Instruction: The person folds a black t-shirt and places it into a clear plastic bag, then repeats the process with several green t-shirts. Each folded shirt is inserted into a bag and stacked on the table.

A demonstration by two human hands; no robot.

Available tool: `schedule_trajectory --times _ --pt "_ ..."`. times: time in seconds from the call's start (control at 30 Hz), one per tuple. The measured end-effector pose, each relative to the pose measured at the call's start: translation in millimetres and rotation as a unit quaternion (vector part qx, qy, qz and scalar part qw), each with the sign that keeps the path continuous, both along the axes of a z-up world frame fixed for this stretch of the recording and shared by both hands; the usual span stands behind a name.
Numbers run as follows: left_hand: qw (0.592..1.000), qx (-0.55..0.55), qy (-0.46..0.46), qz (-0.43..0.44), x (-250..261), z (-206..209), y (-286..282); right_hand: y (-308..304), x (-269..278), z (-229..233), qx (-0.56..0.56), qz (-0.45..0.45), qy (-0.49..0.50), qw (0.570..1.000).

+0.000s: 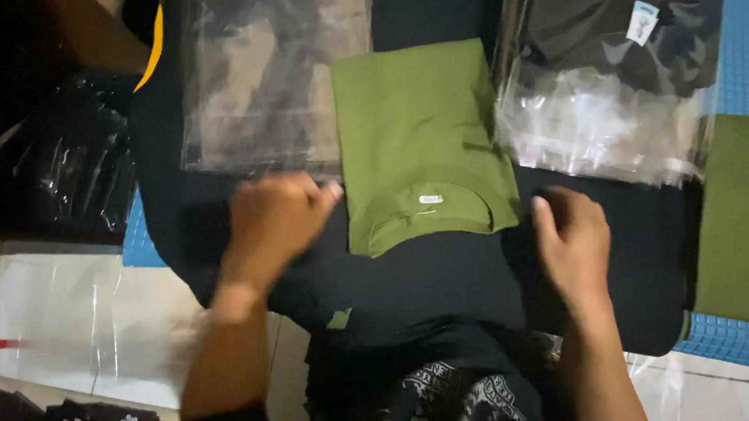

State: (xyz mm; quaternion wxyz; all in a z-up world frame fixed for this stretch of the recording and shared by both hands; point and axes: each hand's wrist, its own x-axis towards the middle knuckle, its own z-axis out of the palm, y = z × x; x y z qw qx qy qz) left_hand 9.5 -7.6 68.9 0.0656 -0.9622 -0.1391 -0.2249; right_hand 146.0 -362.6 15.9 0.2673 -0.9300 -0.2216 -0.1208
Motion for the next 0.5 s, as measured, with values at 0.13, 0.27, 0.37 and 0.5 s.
schedule_trajectory --times 0.13,0.27,0.37,0.5 --pt "0.952 -0.264 0.152 -0.007 -19 -22 -45 32 14 -14 -0.182 -0.002 -0.045 0.982" --pt "0.978 -0.202 0.047 -0.006 -16 -65 -64 47 17 -19 -0.116 0.059 0.024 0.991" --pt "0.984 -0.178 0.000 -0.027 -10 -76 -73 50 11 -10 -0.045 0.080 0.074 0.993" --pt "0.971 -0.230 -0.028 -0.057 -4 -74 -83 62 -3 16 0.032 0.103 0.072 0.992"
